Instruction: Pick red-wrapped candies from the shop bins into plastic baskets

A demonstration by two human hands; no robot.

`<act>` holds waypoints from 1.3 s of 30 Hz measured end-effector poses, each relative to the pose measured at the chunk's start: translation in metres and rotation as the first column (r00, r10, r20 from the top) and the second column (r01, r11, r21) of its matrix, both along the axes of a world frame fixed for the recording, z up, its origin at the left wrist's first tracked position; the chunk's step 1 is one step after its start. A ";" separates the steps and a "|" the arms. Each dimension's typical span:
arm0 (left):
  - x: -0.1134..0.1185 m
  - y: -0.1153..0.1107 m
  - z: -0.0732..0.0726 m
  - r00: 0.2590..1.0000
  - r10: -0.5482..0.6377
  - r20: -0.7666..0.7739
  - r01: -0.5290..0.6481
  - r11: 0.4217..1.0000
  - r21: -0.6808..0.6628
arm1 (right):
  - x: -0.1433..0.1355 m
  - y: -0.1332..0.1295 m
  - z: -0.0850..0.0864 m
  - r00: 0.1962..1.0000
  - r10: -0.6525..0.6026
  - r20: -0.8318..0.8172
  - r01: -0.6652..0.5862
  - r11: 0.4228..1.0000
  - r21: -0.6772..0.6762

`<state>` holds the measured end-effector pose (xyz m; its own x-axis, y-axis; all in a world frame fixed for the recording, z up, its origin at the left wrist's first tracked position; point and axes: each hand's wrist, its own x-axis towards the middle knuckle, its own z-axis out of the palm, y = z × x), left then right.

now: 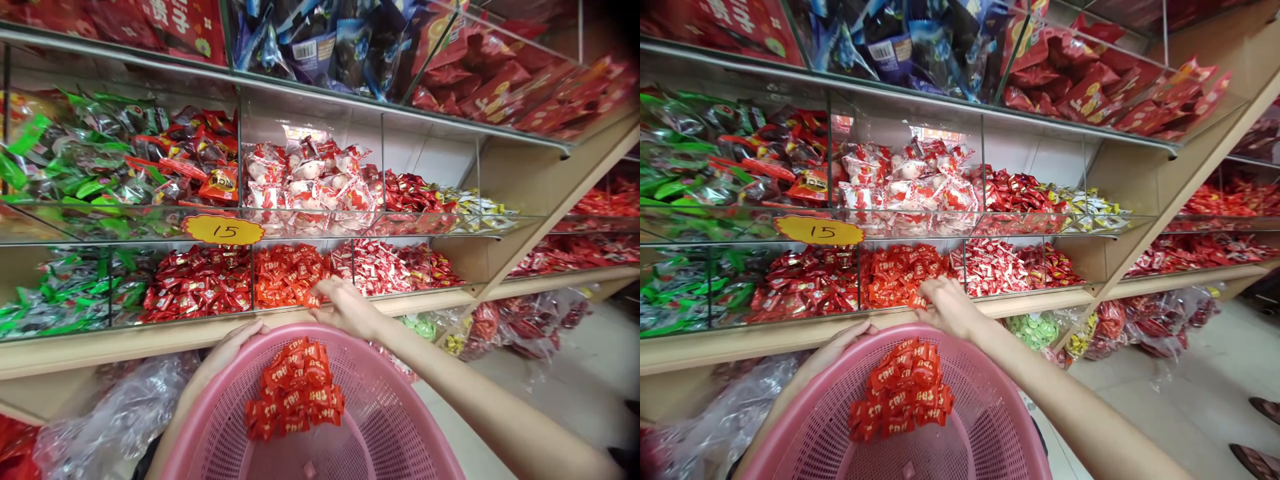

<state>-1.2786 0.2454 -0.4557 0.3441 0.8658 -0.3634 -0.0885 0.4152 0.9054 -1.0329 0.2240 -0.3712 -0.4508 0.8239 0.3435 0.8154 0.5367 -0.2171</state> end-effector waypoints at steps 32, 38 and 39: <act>-0.001 -0.002 0.002 0.992 -0.020 0.121 0.021 1.000 -0.009 | -0.060 -0.009 -0.058 0.738 -0.245 -0.629 -0.186 0.822 -0.538; -0.004 0.000 -0.007 0.992 -0.043 0.117 0.043 0.999 0.006 | -0.060 -0.007 -0.063 0.662 -0.393 -0.638 -0.163 0.755 -0.635; -0.005 0.000 -0.007 0.992 -0.051 0.119 0.051 0.999 0.006 | -0.061 -0.007 -0.063 0.660 -0.403 -0.634 -0.152 0.755 -0.638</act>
<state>-1.2836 0.2454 -0.4629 0.4285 0.8470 -0.3146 -0.1743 0.4191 0.8910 -1.0934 0.2168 -0.4346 -0.1707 0.9812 -0.0897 0.2970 -0.0356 -0.9542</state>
